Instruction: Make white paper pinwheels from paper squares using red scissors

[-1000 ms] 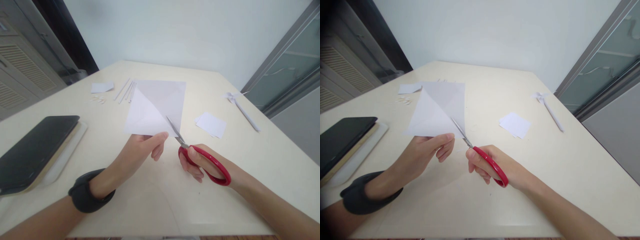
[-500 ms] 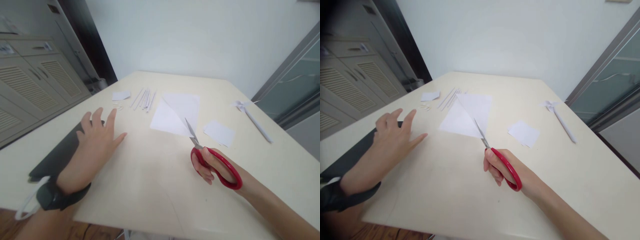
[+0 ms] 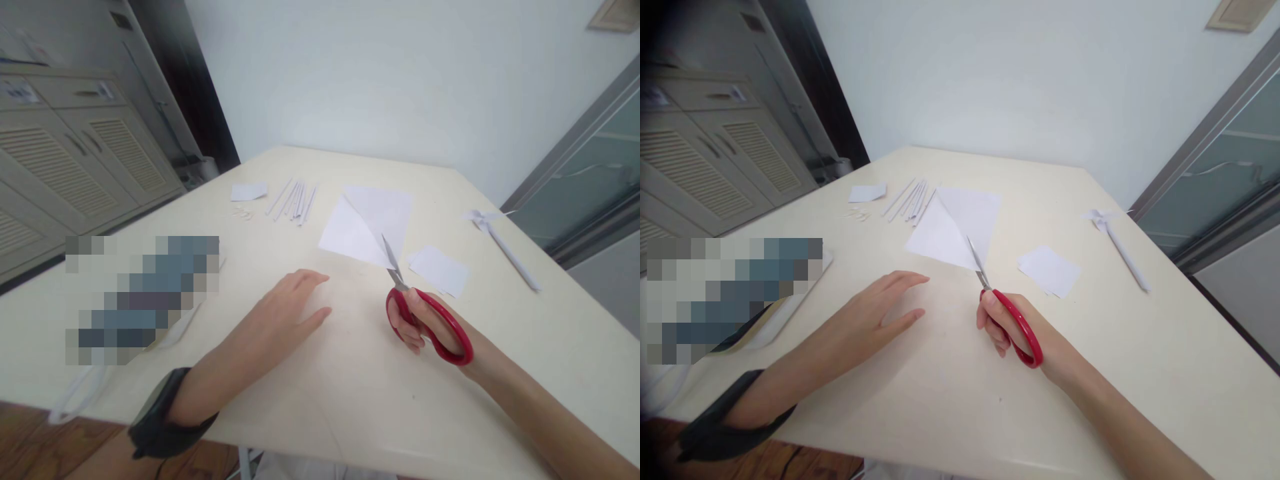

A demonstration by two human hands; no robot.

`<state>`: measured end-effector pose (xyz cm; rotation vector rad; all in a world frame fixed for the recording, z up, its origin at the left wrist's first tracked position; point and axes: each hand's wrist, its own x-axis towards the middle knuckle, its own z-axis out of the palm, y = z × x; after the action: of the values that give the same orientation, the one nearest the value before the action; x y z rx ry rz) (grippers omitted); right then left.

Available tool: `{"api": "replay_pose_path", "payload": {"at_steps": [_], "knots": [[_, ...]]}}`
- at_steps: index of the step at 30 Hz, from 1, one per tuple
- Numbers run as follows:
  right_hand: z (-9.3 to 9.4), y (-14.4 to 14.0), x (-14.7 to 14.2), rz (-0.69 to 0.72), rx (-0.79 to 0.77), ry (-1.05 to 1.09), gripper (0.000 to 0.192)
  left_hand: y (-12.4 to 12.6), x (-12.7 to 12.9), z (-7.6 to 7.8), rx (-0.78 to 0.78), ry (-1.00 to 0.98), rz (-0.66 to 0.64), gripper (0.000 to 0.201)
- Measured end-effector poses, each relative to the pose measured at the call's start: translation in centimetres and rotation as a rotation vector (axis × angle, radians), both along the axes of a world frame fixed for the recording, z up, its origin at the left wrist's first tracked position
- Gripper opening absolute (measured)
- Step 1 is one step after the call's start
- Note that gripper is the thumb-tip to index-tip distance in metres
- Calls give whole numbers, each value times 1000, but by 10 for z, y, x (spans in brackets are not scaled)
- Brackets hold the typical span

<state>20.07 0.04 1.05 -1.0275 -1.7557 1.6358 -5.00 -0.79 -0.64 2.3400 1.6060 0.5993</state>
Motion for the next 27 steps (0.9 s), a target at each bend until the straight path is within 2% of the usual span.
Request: {"api": "replay_pose_path", "payload": {"at_steps": [3, 5, 6, 9, 12, 18, 23, 27], "knots": [[0, 2, -4, -10, 30, -18, 39, 13, 23, 10, -310, -322, -90, 33], [-3, 5, -5, -26, 64, -55, 40, 27, 38, 13, -409, -567, -155, 27], [-4, 7, -5, -30, 76, -72, 41, 35, 45, 13, -410, -682, -154, 25], [-9, 10, -4, -48, 85, -124, 41, 51, 55, 11, -403, -732, -171, 32], [-12, 11, -4, -65, 72, -179, 42, 54, 52, 8, -386, -749, -146, 34], [-13, 10, -7, -44, 21, -182, 43, 46, 38, 10, -438, -717, -175, 37], [-11, 9, -7, -25, 24, -196, 44, 37, 42, 13, -620, -771, -245, 29], [-9, 5, -7, 15, 28, -204, 42, 30, 43, 8, -596, -838, -206, 44]]}}
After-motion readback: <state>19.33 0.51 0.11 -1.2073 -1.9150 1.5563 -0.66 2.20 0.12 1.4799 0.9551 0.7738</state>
